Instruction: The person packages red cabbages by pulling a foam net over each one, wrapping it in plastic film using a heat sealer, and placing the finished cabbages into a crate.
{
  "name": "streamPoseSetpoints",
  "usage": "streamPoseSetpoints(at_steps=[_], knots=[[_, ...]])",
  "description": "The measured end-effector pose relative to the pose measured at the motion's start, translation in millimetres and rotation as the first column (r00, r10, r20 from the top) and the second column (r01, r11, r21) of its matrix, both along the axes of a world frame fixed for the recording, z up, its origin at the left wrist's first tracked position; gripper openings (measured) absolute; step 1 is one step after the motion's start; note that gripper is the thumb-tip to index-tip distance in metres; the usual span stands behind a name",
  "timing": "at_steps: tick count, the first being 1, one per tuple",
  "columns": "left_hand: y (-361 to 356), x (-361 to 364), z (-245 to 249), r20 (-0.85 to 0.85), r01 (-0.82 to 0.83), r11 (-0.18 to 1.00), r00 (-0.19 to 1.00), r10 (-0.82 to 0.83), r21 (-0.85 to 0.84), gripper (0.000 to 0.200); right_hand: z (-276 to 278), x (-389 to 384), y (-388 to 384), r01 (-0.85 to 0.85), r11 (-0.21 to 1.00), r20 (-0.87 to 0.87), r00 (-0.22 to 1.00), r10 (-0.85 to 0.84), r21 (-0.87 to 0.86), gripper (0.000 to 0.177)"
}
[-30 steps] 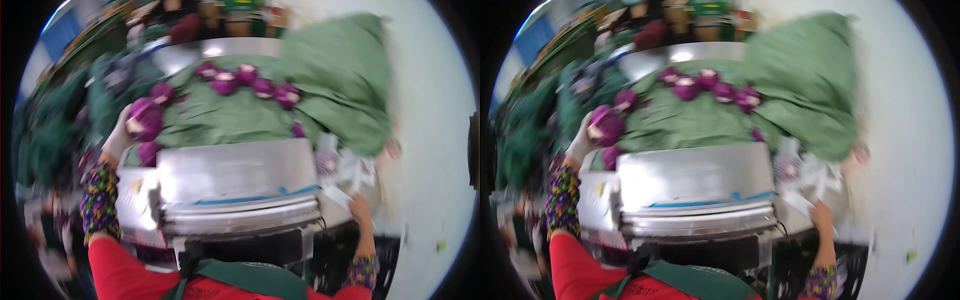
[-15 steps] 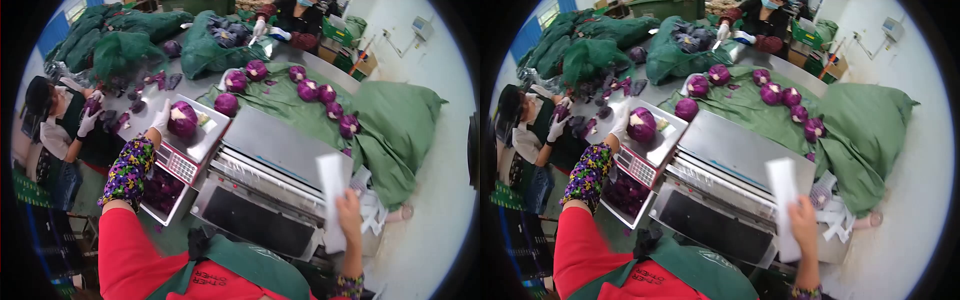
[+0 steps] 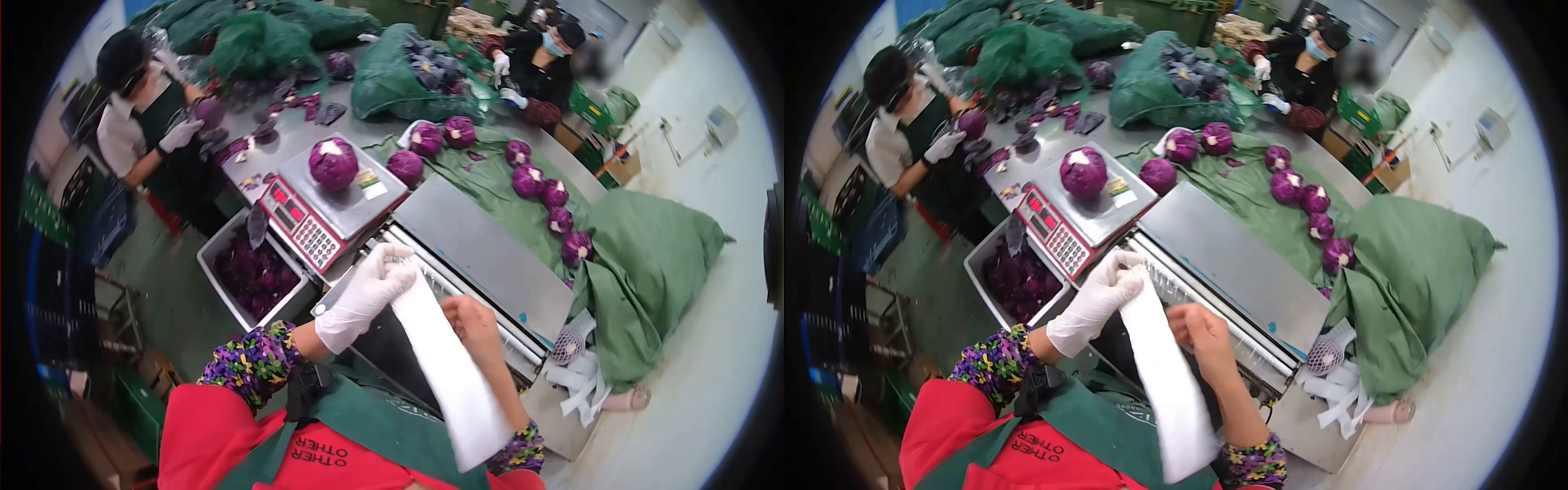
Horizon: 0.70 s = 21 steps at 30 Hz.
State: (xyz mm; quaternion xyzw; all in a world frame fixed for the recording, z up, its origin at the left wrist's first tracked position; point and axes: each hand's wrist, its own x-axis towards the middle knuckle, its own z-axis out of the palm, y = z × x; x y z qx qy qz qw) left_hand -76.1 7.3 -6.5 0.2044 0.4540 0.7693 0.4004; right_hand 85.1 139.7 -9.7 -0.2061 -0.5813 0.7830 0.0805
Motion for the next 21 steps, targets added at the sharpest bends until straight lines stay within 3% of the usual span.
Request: streamPoseSetpoints(at_steps=[1,2,3,4,5,6,8,9,10,12,13,14,16,17,18,19,20,21], knots=[[-1.8,4.3,-10.1,0.003,-0.005,1.000,1.000,0.005,0.011,0.023,-6.0,-10.8,-9.7,0.032,0.984,-0.013,0.999,-0.030,0.173,0.037],[-1.2,8.0,-19.9,-0.148,-0.067,0.998,0.987,0.067,0.001,0.021,-11.7,-24.2,-22.2,0.071,0.938,-0.040,0.997,-0.061,0.340,0.039],[-2.7,10.5,-23.6,-0.134,-0.047,0.999,0.990,0.044,-0.024,0.018,-20.8,-36.9,-29.1,0.144,0.831,-0.202,0.979,-0.039,0.537,0.041],[-3.8,10.7,-24.6,-0.120,-0.023,0.999,0.993,0.017,-0.047,0.016,-15.9,-46.0,-42.6,0.221,0.840,-0.231,0.966,-0.118,0.496,0.043],[-4.2,9.7,-23.4,-0.229,-0.113,0.992,0.968,0.099,-0.048,0.011,-24.6,-52.9,-44.1,0.227,0.896,-0.225,0.963,-0.149,0.382,0.041],[-6.8,1.2,-14.1,-0.828,-0.452,0.889,0.472,0.303,0.068,0.007,-31.7,-59.0,-46.6,0.234,0.936,-0.214,0.960,-0.180,0.262,0.039],[-9.3,-17.8,-22.6,-0.571,-0.332,0.912,0.711,0.410,0.242,0.008,-35.5,-63.9,-49.2,0.221,0.957,-0.167,0.967,-0.190,0.190,0.034],[-19.2,-20.1,-11.3,-0.228,-0.260,0.956,0.931,0.286,0.136,0.010,-35.3,-69.5,-49.2,0.216,0.970,-0.119,0.972,-0.203,0.109,0.031],[-25.7,-36.8,-11.5,-0.104,-0.198,0.976,0.973,0.207,0.091,0.012,-34.3,-78.2,-47.9,0.224,0.932,-0.103,0.974,-0.202,0.286,0.024],[-31.6,-65.3,-27.4,-0.109,-0.057,0.996,0.992,0.065,0.075,0.014,-43.1,-93.8,-34.6,0.232,0.962,-0.069,0.972,-0.224,0.147,0.018],[-42.7,-75.3,-33.9,-0.021,0.146,0.988,0.989,-0.147,-0.050,0.021,-36.1,-108.9,-30.8,0.271,0.956,-0.170,0.942,-0.288,-0.115,0.011],[-53.3,-84.8,-55.5,0.016,0.359,0.927,0.933,-0.359,-0.107,0.026,6.9,-135.3,-44.4,0.387,0.858,-0.119,0.887,-0.447,-0.338,0.009],[-77.8,-124.4,-60.7,0.020,0.460,0.865,0.884,-0.466,-0.202,0.021,4.2,-157.1,-22.1,0.241,0.931,-0.117,0.953,-0.280,-0.274,0.006],[-88.0,-144.9,-63.2,0.024,0.546,0.784,0.825,-0.565,-0.294,0.018,1.4,-176.5,-19.1,0.127,0.991,0.081,0.989,-0.123,-0.050,0.014],[-90.7,-173.3,-63.5,-0.066,0.333,0.872,0.923,-0.379,-0.358,0.017,2.6,-199.1,-15.8,-0.039,0.989,0.306,0.952,-0.006,0.143,0.024],[-87.4,-208.4,-60.7,-0.169,0.101,0.912,0.969,-0.181,-0.397,0.017,4.8,-220.5,-14.7,-0.324,0.869,0.435,0.889,0.144,0.374,0.031],[-79.3,-248.4,-58.6,-0.516,-0.237,0.895,0.857,0.009,-0.379,0.018,-24.7,-244.2,-2.1,-0.374,0.601,0.375,0.918,0.131,0.706,0.026],[-65.2,-291.2,-74.4,-0.672,-0.434,0.842,0.730,0.121,-0.321,0.021,-34.0,-270.7,13.9,-0.422,0.696,0.445,0.881,0.163,0.581,0.034]])
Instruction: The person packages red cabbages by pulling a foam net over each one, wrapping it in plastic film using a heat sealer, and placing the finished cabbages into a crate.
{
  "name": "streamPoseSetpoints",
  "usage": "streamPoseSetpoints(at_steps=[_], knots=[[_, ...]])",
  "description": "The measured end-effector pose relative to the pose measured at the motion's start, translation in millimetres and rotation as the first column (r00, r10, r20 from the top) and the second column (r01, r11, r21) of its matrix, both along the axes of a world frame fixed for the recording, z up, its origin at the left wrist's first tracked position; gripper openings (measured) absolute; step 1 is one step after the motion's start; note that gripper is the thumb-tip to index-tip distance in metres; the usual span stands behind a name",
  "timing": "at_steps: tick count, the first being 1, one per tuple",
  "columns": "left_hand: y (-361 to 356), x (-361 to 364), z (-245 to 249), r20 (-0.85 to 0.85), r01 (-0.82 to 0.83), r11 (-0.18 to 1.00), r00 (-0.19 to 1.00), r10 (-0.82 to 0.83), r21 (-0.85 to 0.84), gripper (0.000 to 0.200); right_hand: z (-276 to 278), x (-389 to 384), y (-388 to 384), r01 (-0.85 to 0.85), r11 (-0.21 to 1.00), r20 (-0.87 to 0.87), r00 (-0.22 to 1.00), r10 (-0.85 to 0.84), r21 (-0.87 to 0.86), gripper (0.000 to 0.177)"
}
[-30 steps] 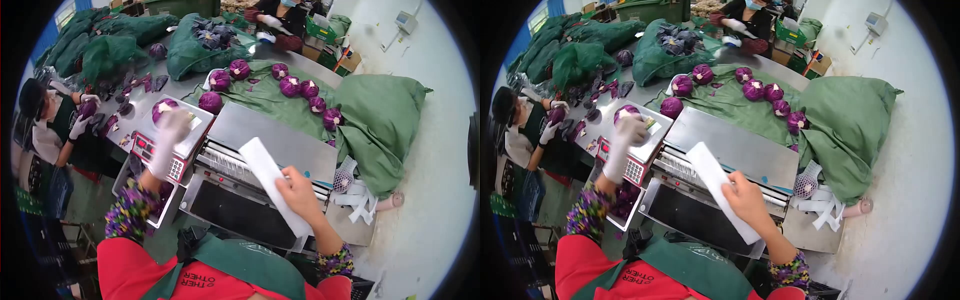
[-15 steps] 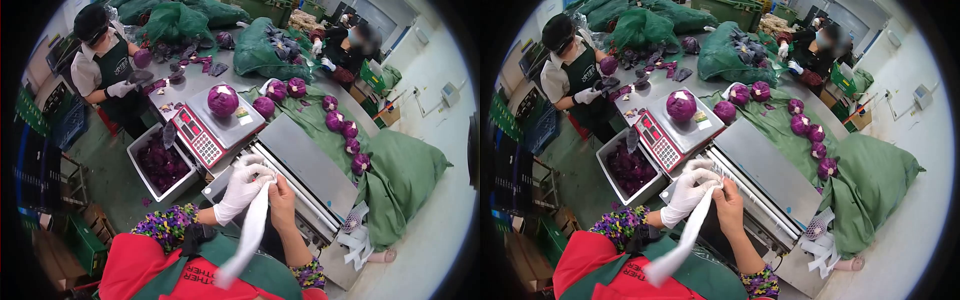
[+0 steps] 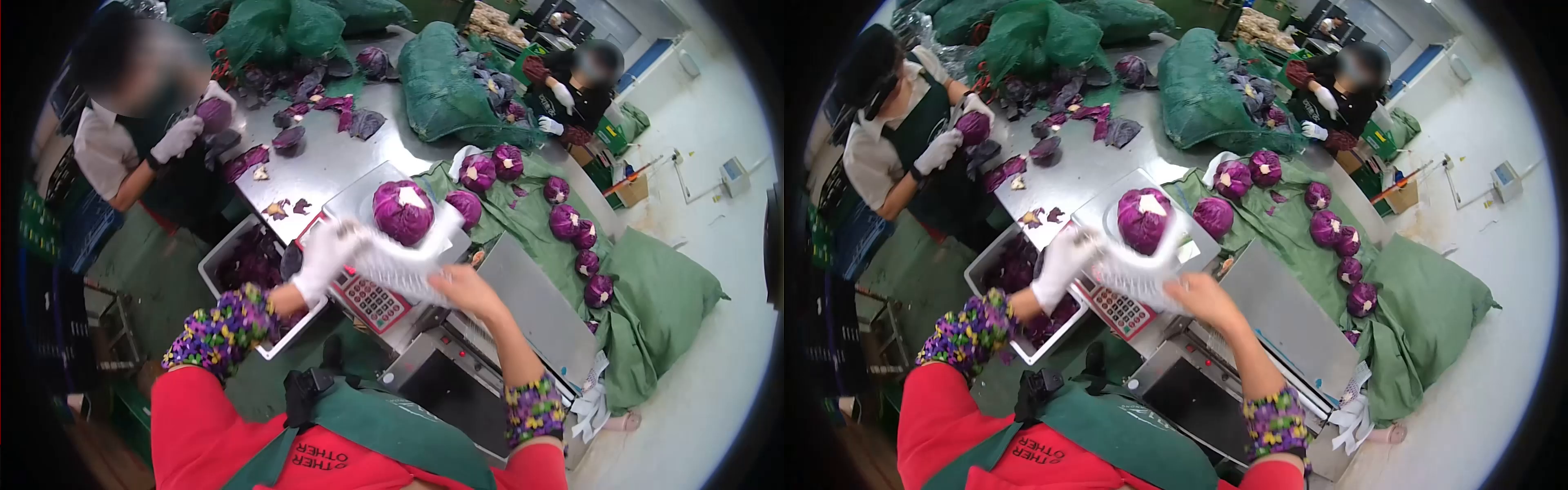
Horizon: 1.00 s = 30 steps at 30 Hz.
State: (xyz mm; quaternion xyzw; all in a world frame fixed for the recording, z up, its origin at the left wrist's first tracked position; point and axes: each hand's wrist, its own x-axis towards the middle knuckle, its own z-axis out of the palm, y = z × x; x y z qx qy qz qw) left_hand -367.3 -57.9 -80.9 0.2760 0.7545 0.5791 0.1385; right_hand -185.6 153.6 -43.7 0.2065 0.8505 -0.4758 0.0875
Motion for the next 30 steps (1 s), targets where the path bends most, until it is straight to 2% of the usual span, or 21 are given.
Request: streamPoseSetpoints(at_steps=[1,2,3,5,6,7,8,9,10,11,13,15,16,17,19,22,24,26,27,29,30], knots=[[12.5,-24.0,25.0,-0.319,-0.199,0.967,0.937,0.141,-0.158,0.022,4.6,-31.2,5.3,0.143,0.989,0.019,0.989,-0.144,0.038,0.039],[29.9,-54.1,18.5,-0.416,-0.290,0.937,0.890,0.189,-0.195,0.026,-19.9,-61.7,30.9,0.180,0.979,-0.172,0.972,-0.162,0.096,0.041],[46.5,-80.1,10.7,-0.416,-0.276,0.943,0.892,0.178,-0.187,0.026,-20.3,-91.9,41.4,0.317,0.948,-0.236,0.924,-0.300,0.035,0.041],[74.9,-120.0,-7.3,-0.560,-0.358,0.845,0.824,0.085,-0.399,0.026,-24.5,-128.8,62.5,0.400,0.911,-0.217,0.902,-0.373,0.099,0.035],[84.5,-128.2,-20.5,-0.562,-0.353,0.850,0.823,0.083,-0.391,0.026,-55.2,-142.8,81.3,0.485,0.850,-0.174,0.873,-0.456,0.206,0.037],[91.3,-132.0,-35.9,-0.513,-0.249,0.811,0.855,-0.072,-0.530,0.025,-79.8,-154.6,95.8,0.552,0.773,-0.140,0.832,-0.537,0.313,0.038],[98.0,-133.5,-52.8,-0.440,-0.143,0.742,0.870,-0.222,-0.656,0.025,-96.6,-158.5,99.5,0.626,0.773,0.006,0.776,-0.630,0.104,0.037],[101.8,-124.9,-73.9,-0.440,-0.070,0.792,0.859,-0.261,-0.606,0.021,-109.5,-155.3,95.5,0.696,0.711,0.171,0.716,-0.677,-0.099,0.037],[102.1,-109.9,-75.7,-0.443,-0.016,0.844,0.856,-0.266,-0.537,0.019,-98.0,-147.0,81.0,0.678,0.482,0.267,0.694,-0.669,-0.555,0.033],[104.6,-95.8,-80.0,-0.454,-0.042,0.867,0.864,-0.218,-0.496,0.015,-82.0,-142.1,62.1,0.637,0.303,0.333,0.681,-0.652,-0.709,0.028],[87.4,-73.9,-59.4,-0.422,-0.060,0.941,0.902,-0.092,-0.334,0.014,-111.4,-125.6,50.0,0.549,0.269,0.192,0.641,-0.743,-0.792,0.031],[76.4,-58.4,-52.6,-0.160,-0.017,0.989,0.987,-0.007,-0.145,0.016,-90.2,-104.5,7.6,0.599,0.442,-0.053,0.554,-0.831,-0.668,0.032],[74.7,-57.9,-71.9,0.234,0.153,0.961,0.950,-0.208,0.232,0.025,-70.2,-95.5,-13.3,0.535,0.465,-0.136,0.541,-0.830,-0.706,0.032],[69.3,-45.1,-68.7,0.471,0.137,0.838,0.774,-0.423,0.529,0.035,-51.2,-83.4,-34.7,0.474,0.480,-0.204,0.522,-0.828,-0.738,0.033],[42.7,-19.7,-37.2,0.821,0.006,0.822,0.033,-0.570,0.570,0.046,-40.3,-59.3,-49.4,0.482,0.585,-0.219,0.619,-0.754,-0.652,0.031],[-6.6,9.6,-27.0,0.752,-0.168,0.777,-0.196,-0.629,0.606,0.049,8.9,-22.5,-72.2,0.455,0.711,-0.274,0.702,-0.657,-0.537,0.026],[-21.1,27.5,-28.0,0.715,-0.190,0.765,-0.274,-0.643,0.615,0.055,34.4,8.3,-82.7,0.404,0.717,-0.258,0.740,-0.621,-0.568,0.026],[-28.6,48.7,-19.0,0.789,-0.088,0.813,-0.204,-0.580,0.575,0.061,57.3,38.2,-91.6,0.278,0.253,0.108,0.841,-0.530,-0.926,0.025],[-27.4,58.9,-15.1,0.798,-0.183,0.821,-0.198,-0.569,0.540,0.063,58.5,56.5,-90.9,0.295,0.274,0.164,0.895,-0.414,-0.915,0.031],[-24.7,85.2,4.3,0.630,0.130,0.625,-0.311,-0.711,0.770,0.064,73.4,87.8,-84.9,0.094,0.199,0.116,0.988,0.098,-0.975,0.048],[-21.6,104.1,0.7,0.736,0.126,0.729,-0.214,-0.643,0.673,0.066,65.7,101.5,-86.1,-0.030,0.225,-0.004,0.993,0.115,-0.974,0.061]])
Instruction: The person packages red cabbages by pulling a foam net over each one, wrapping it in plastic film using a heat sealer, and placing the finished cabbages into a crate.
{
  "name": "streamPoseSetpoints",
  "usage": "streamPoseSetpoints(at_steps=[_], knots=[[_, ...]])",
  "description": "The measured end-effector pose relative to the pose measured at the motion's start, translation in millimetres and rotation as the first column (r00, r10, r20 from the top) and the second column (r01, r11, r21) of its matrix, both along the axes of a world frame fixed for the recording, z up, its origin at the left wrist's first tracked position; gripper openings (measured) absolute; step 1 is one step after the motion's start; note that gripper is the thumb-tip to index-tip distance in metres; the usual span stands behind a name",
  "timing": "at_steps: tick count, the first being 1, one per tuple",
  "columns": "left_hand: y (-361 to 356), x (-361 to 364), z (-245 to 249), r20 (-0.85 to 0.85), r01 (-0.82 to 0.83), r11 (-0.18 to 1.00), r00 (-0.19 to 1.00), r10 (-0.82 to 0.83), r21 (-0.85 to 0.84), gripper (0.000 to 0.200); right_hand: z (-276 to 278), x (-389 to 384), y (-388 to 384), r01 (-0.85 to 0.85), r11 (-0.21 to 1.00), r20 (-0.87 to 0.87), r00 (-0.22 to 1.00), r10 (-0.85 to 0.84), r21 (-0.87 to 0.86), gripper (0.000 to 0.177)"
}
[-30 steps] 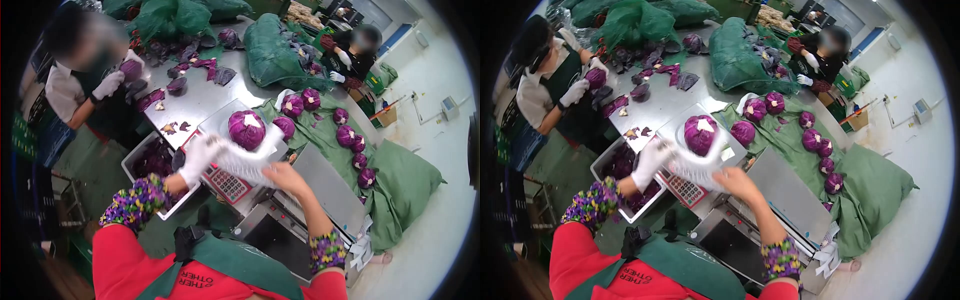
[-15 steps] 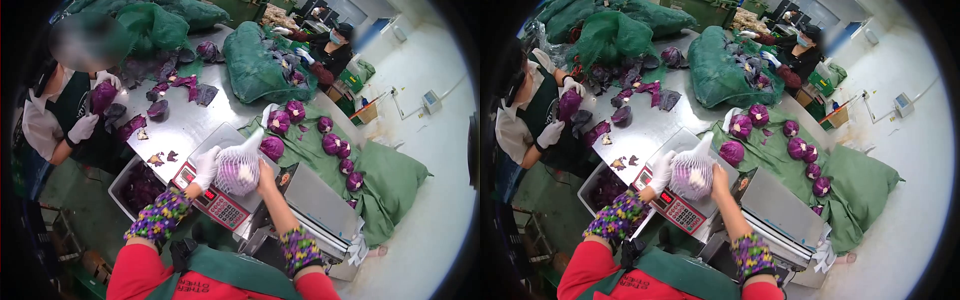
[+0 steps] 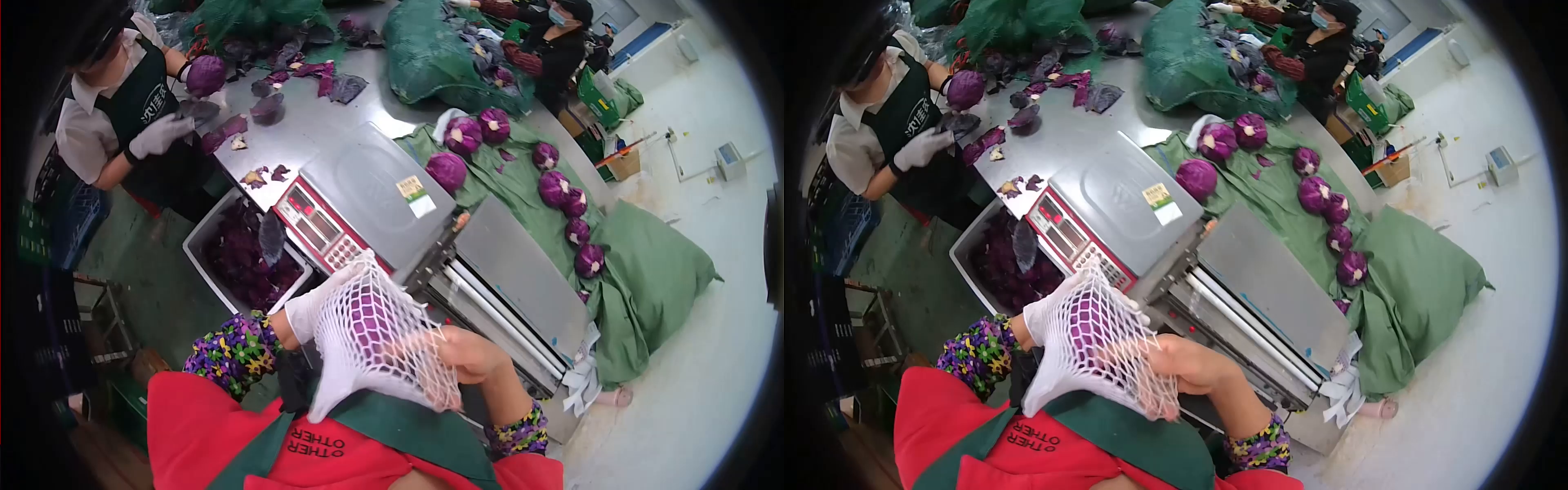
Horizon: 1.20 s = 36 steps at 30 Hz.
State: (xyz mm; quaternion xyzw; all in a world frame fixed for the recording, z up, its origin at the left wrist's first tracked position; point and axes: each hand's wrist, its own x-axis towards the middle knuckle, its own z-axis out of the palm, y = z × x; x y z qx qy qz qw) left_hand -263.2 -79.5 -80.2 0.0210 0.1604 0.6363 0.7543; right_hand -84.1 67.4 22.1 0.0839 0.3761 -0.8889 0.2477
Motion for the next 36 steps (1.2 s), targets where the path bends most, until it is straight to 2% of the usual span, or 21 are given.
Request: streamPoseSetpoints(at_steps=[1,3,5,7,8,9,11,13,14,16,17,18,19,21,23,25,27,28,30,34,36], knots=[[3.5,18.3,1.1,-0.022,-0.008,1.000,1.000,0.008,-0.007,0.065,0.5,13.6,5.2,0.009,1.000,-0.007,1.000,-0.009,0.003,0.061],[10.9,54.5,8.7,-0.055,-0.037,0.999,0.998,0.038,0.019,0.064,8.4,29.3,22.8,0.098,0.932,-0.109,0.983,-0.144,-0.350,0.067],[18.6,86.2,11.4,-0.128,-0.115,0.993,0.985,0.119,0.039,0.063,-29.0,62.2,42.3,0.492,0.770,0.032,0.850,-0.526,-0.405,0.072],[24.1,113.0,14.0,-0.253,-0.238,0.970,0.936,0.245,0.055,0.062,-50.9,98.5,45.2,0.148,0.677,-0.242,0.862,-0.447,-0.721,0.065],[29.2,126.4,12.8,-0.324,-0.312,0.948,0.892,0.315,0.063,0.062,-70.1,134.0,44.0,0.553,0.756,-0.057,0.793,-0.606,-0.350,0.059],[35.0,140.4,8.7,-0.401,-0.388,0.918,0.831,0.386,0.081,0.061,-110.4,151.9,55.4,0.379,0.762,-0.108,0.859,-0.501,-0.525,0.059],[49.2,159.6,5.0,-0.535,-0.513,0.850,0.687,0.492,0.123,0.060,-82.6,155.5,21.2,0.671,0.737,0.007,0.739,-0.674,0.084,0.061],[64.8,168.3,16.2,-0.580,-0.577,0.800,0.600,0.551,0.164,0.059,-67.1,167.3,7.0,0.675,0.697,-0.058,0.727,-0.684,0.244,0.057],[72.5,169.6,30.8,-0.582,-0.567,0.805,0.600,0.549,0.176,0.059,-55.7,171.9,4.9,0.727,0.683,-0.031,0.686,-0.727,0.078,0.059],[88.2,168.8,77.3,-0.119,-0.558,0.814,0.807,0.578,0.162,0.036,-33.3,179.7,8.3,0.663,0.657,0.097,0.727,-0.680,-0.358,0.060],[92.2,179.1,86.7,-0.124,-0.541,0.824,0.818,0.562,0.167,0.036,-13.2,177.9,4.5,0.623,0.609,0.106,0.736,-0.668,-0.491,0.060],[98.2,190.7,94.7,-0.345,-0.495,0.834,0.759,0.552,0.245,0.037,-1.9,178.6,0.7,0.794,0.536,-0.386,0.608,-0.694,0.287,0.056],[103.0,199.4,102.5,-0.539,-0.432,0.843,0.649,0.537,0.320,0.039,-12.6,179.3,20.3,0.803,0.418,0.151,0.518,-0.842,-0.424,0.052],[103.6,189.3,98.3,-0.709,-0.444,0.838,0.476,0.520,0.317,0.042,-18.4,190.4,56.1,0.804,0.377,0.070,0.456,-0.887,-0.461,0.051],[115.5,176.9,101.9,-0.874,-0.656,0.735,0.243,0.422,0.172,0.045,-15.3,204.3,94.3,0.836,0.375,-0.047,0.390,-0.919,-0.402,0.054],[146.6,166.4,115.0,-0.863,-0.477,0.805,0.168,0.476,0.351,0.053,-0.2,206.3,131.5,0.874,0.460,-0.055,0.457,-0.888,-0.155,0.065],[185.5,176.1,137.5,-0.893,-0.224,0.951,0.350,0.284,0.214,0.059,16.8,191.4,150.3,0.901,0.265,-0.315,0.377,-0.871,0.343,0.072],[214.0,178.7,127.7,-0.863,-0.087,0.989,0.483,0.146,0.119,0.063,19.3,182.8,163.2,0.905,0.253,-0.324,0.367,-0.872,0.342,0.072],[240.7,183.7,113.3,-0.904,0.099,0.993,0.428,0.017,0.066,0.068,16.9,167.1,193.4,0.552,-0.153,-0.539,0.650,-0.536,0.819,0.077],[267.2,161.1,56.8,-0.888,0.115,0.993,0.453,-0.081,-0.032,0.068,3.5,137.5,218.3,0.214,-0.212,-0.297,0.790,-0.537,0.954,0.075],[271.5,149.3,31.2,-0.962,0.145,0.989,0.267,-0.053,-0.014,0.067,-20.4,128.9,225.9,0.221,-0.187,-0.283,0.849,-0.446,0.957,0.072]])
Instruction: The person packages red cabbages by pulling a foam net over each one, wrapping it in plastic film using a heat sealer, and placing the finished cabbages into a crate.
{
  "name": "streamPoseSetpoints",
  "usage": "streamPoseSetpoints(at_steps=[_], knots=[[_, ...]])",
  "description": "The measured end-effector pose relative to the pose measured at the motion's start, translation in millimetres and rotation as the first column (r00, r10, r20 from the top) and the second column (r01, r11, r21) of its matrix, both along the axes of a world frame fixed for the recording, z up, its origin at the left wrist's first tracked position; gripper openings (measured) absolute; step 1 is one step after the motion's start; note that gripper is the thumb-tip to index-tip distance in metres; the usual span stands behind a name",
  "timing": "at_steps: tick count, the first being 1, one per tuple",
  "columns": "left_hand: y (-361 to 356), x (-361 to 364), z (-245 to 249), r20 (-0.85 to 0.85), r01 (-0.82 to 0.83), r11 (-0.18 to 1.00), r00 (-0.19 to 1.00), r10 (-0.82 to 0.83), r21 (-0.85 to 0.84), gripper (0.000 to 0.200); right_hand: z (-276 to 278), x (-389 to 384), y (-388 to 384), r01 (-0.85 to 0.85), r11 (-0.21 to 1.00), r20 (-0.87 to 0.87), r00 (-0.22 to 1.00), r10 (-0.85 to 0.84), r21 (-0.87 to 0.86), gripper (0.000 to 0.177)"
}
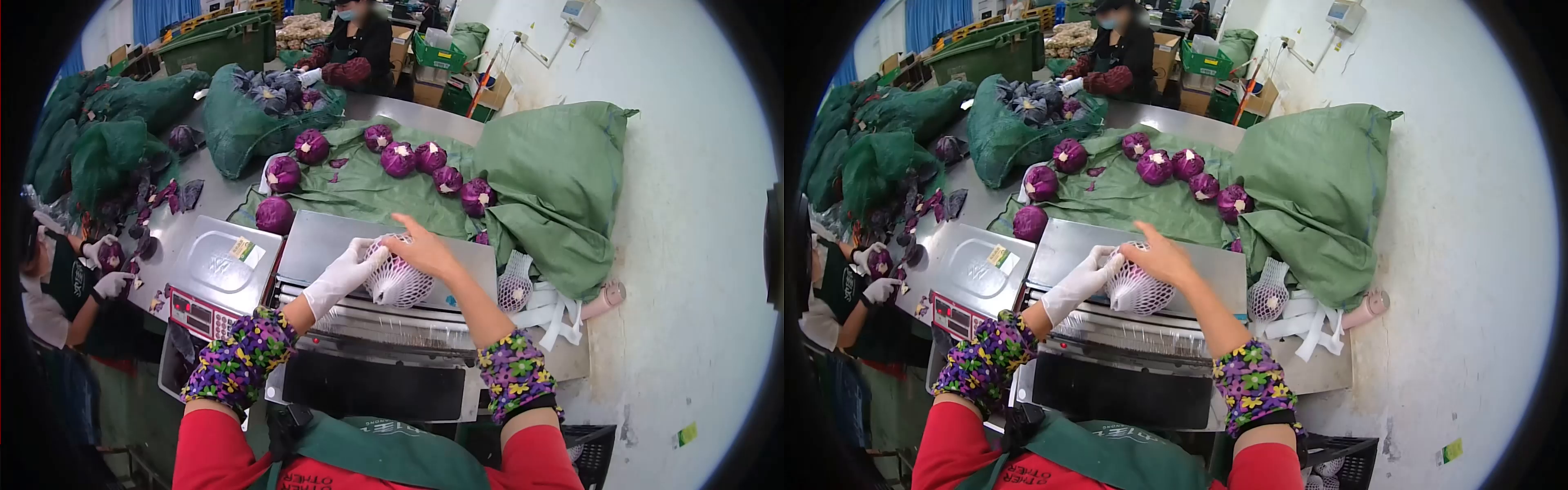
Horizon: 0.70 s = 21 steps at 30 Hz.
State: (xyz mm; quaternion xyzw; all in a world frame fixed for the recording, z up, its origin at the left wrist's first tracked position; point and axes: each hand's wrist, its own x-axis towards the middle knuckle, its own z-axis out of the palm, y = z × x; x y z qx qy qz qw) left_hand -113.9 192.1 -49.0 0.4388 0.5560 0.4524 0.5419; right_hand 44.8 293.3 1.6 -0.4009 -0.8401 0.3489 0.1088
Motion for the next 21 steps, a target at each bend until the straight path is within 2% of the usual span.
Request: streamPoseSetpoints(at_steps=[1,3,4,5,6,7,8,9,11,13,14,15,16,17,18,19,20,21], knots=[[5.8,-7.0,-3.6,0.005,0.005,1.000,1.000,-0.005,-0.006,0.067,-5.4,-0.7,4.2,0.005,1.000,0.005,1.000,-0.005,-0.006,0.072],[13.8,-16.7,-9.8,-0.205,-0.091,0.990,0.972,0.113,0.111,0.072,-17.3,4.7,6.6,-0.021,0.998,-0.279,0.960,0.004,-0.057,0.063],[27.1,-13.9,-26.8,-0.199,-0.155,0.873,0.942,0.272,0.462,0.055,-17.1,10.2,-0.5,-0.012,0.997,-0.270,0.963,-0.008,-0.072,0.063],[30.2,-16.2,-43.6,-0.195,-0.152,0.880,0.945,0.263,0.449,0.055,-14.0,15.6,-8.0,0.099,0.976,-0.324,0.933,-0.159,-0.193,0.059],[26.8,-14.1,-37.1,0.004,-0.109,0.961,0.994,0.112,0.254,0.055,-13.2,18.4,-11.9,0.199,0.928,-0.358,0.881,-0.311,-0.315,0.055],[21.0,-10.0,-27.0,0.230,-0.010,0.998,0.973,-0.004,0.059,0.056,-27.7,20.8,-8.2,0.212,0.921,-0.347,0.879,-0.326,-0.328,0.055],[11.7,-3.6,-2.9,0.086,-0.039,0.998,0.995,0.043,-0.049,0.050,-52.5,26.1,-4.1,0.151,0.872,-0.433,0.821,-0.373,-0.465,0.055],[7.0,0.0,2.6,0.099,-0.020,0.996,0.995,0.028,-0.083,0.050,-71.0,33.6,-8.1,0.078,0.803,-0.499,0.747,-0.439,-0.591,0.055],[1.7,8.9,7.5,0.118,-0.189,0.980,0.974,0.195,-0.065,0.048,-64.8,28.7,-3.2,0.134,0.800,-0.514,0.701,-0.494,-0.585,0.054],[-7.5,-7.1,21.2,0.338,0.023,0.993,0.941,0.017,-0.115,0.050,-69.3,45.9,-13.0,0.179,0.770,-0.494,0.674,-0.550,-0.613,0.050],[-12.2,-19.5,-1.6,0.131,-0.064,0.998,0.990,0.060,0.027,0.047,-46.1,58.4,-20.6,0.233,0.932,-0.444,0.829,-0.339,-0.276,0.045],[-14.9,-35.5,-21.7,-0.076,-0.118,0.972,0.988,0.136,0.204,0.045,-27.9,72.2,-21.5,0.173,0.979,-0.293,0.946,-0.135,0.109,0.042],[-34.6,-49.7,-1.0,-0.491,0.039,0.943,0.860,0.136,0.330,0.044,-20.2,95.0,-25.4,0.180,0.978,-0.293,0.945,-0.143,0.106,0.042],[-58.8,-64.5,25.0,-0.802,0.230,0.897,0.565,0.193,0.377,0.046,-12.4,124.1,-33.7,-0.015,0.908,-0.075,0.996,0.051,0.418,0.044],[-73.3,-87.3,26.4,-0.902,0.425,0.827,0.381,0.205,0.368,0.052,-7.4,146.0,-41.2,-0.260,0.724,0.197,0.965,0.172,0.639,0.048],[-85.5,-106.1,23.9,-0.952,0.601,0.738,0.184,0.247,0.307,0.059,-5.3,160.4,-47.0,-0.262,0.721,0.202,0.964,0.171,0.641,0.048],[-94.7,-112.6,21.5,-0.949,0.600,0.735,0.186,0.254,0.315,0.059,-5.4,173.4,-51.4,-0.430,0.670,0.394,0.893,0.218,0.604,0.049],[-102.6,-117.4,20.4,-0.981,0.683,0.714,0.023,0.191,0.155,0.057,-8.2,180.8,-54.0,-0.582,0.611,0.569,0.784,0.246,0.537,0.051]])
